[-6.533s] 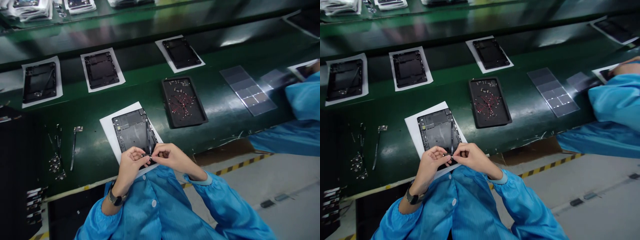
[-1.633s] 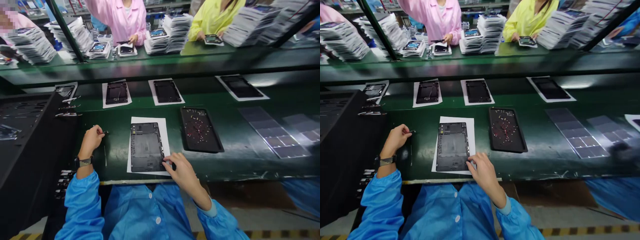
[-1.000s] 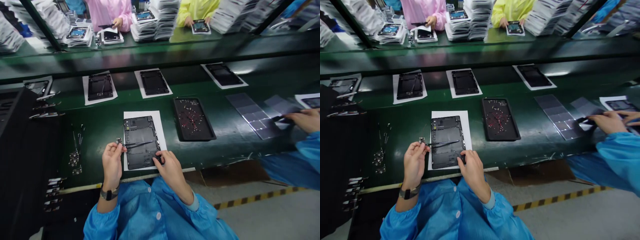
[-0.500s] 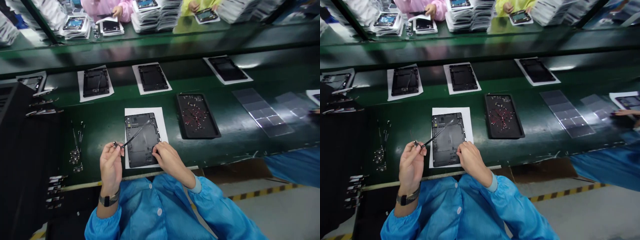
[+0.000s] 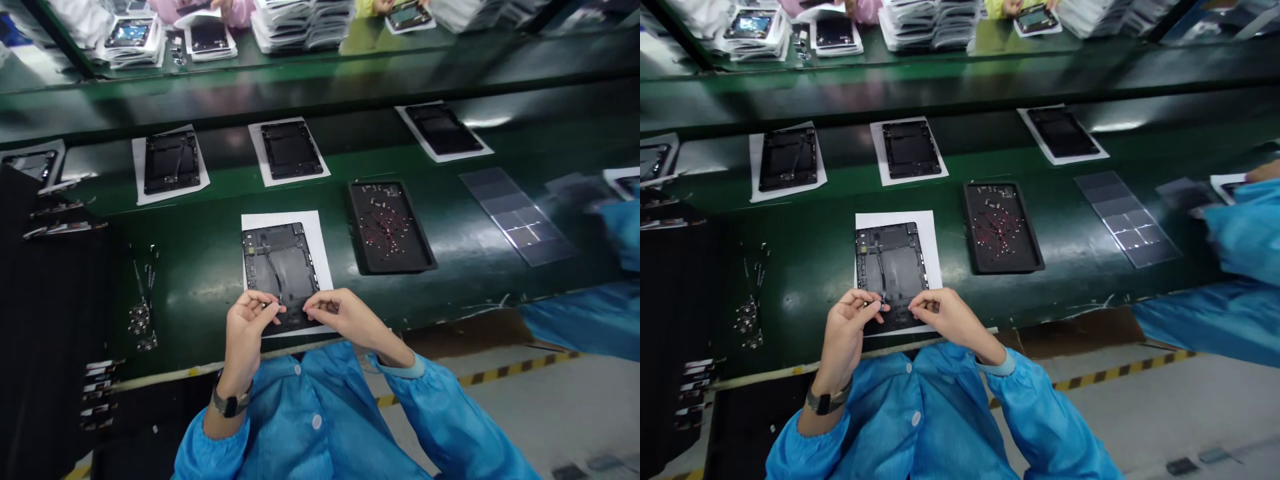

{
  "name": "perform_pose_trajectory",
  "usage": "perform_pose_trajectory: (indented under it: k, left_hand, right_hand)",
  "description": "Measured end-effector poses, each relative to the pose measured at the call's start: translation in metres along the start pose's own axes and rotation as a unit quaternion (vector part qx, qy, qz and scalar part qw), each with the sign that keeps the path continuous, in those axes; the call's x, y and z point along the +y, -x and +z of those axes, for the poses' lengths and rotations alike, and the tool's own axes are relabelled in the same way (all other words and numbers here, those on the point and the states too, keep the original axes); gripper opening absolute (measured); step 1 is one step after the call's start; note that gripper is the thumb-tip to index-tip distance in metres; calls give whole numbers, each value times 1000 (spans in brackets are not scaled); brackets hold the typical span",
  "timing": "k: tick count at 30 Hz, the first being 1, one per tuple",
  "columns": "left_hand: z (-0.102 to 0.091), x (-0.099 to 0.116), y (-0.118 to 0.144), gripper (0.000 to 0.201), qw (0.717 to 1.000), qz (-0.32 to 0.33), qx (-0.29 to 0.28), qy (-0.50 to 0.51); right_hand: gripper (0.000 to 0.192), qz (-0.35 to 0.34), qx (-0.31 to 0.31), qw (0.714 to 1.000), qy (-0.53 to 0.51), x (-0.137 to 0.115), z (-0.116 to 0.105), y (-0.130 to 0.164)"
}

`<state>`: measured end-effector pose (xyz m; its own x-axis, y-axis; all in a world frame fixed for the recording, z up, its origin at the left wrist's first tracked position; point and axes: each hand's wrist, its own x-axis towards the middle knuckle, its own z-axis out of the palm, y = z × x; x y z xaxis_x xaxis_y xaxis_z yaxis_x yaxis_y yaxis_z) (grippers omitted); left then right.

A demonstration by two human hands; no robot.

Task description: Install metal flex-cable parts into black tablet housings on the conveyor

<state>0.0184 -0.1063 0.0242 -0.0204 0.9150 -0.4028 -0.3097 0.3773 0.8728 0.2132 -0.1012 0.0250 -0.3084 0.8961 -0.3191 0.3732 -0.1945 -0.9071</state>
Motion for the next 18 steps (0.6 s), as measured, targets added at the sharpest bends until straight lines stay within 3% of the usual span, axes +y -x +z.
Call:
perform_pose_trajectory:
  k: [8,14,18]
  left_hand:
    - [10,-20,10,11,985,-6,-43,-165]
    - [12,-24,9,17,977,-7,-74,-201]
    - [12,-27,8,16,971,-5,-72,-230]
  right_hand:
    - [18,0,13,999,-32,2,2,-1]
    - [13,-67,50,993,80,3,11,4]
    - [13,-73,54,984,152,-3,13,6]
